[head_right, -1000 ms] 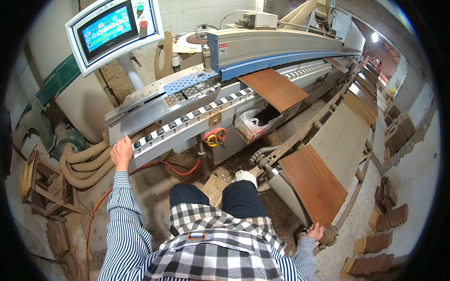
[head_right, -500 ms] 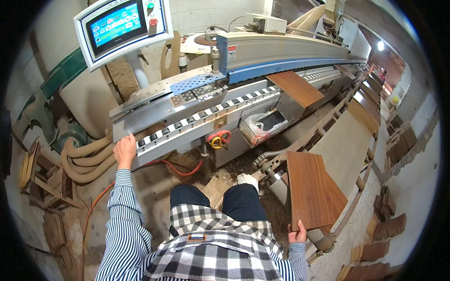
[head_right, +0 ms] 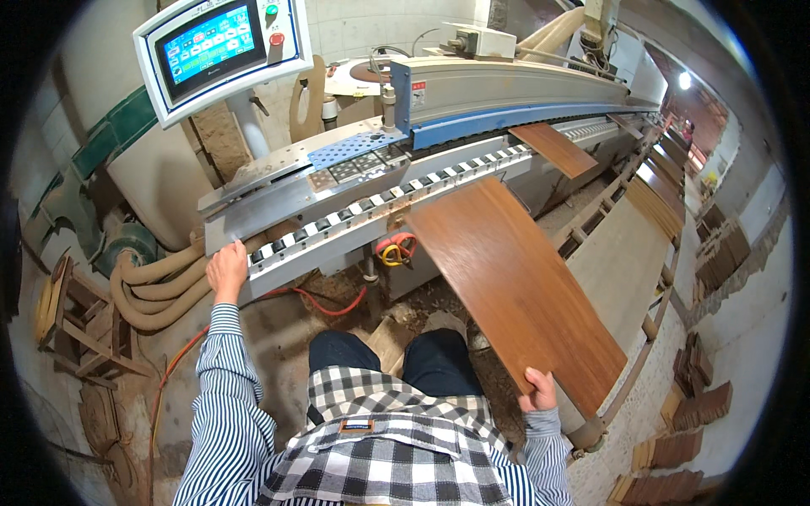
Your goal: The person sits on the floor and operates a woodworking machine, feeding rectangular wooden panels into the conveyor system one by one. The person retrieves panels from a stack, places them onto the machine's intake, and then collects the processed panels as they exit.
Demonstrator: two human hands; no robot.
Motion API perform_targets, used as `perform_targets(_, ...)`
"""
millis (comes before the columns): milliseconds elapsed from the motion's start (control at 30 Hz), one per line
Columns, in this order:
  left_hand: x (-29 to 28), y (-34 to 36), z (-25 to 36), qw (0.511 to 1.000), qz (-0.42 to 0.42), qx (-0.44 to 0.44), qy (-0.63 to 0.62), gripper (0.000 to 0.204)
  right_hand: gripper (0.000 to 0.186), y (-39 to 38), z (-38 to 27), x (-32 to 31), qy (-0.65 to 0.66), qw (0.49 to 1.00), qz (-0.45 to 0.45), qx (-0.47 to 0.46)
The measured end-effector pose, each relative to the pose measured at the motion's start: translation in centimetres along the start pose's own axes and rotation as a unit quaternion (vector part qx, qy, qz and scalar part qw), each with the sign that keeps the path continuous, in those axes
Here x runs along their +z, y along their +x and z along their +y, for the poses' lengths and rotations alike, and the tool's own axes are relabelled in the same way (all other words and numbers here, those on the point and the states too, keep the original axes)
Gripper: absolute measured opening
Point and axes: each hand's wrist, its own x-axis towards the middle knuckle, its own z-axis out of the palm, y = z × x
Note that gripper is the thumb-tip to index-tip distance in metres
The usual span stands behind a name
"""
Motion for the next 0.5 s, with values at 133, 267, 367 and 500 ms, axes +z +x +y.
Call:
perform_targets(133,0.2,0.1,0.0,1.0,-0.002,-0.002,0.003,0.04,0.023,3.9,1.0,4.6,-0.016,0.984,-0.13,0.124)
perform_targets(267,0.4,0.1,-0.1,1.0,0.01,0.009,-0.004,0.04,0.023,5.4,4.8,12.7,-0.025,0.969,-0.198,0.145)
perform_targets(367,0.2,0.0,0.2,1.0,0.01,0.014,-0.005,0.04,0.028,5.8,8.0,16.5,-0.018,0.944,-0.274,0.18)
perform_targets(500,0.5,0.1,-0.6,1.0,0.017,0.015,0.009,0.04,0.037,5.2,9.2,22.7,-0.056,0.861,-0.427,0.271)
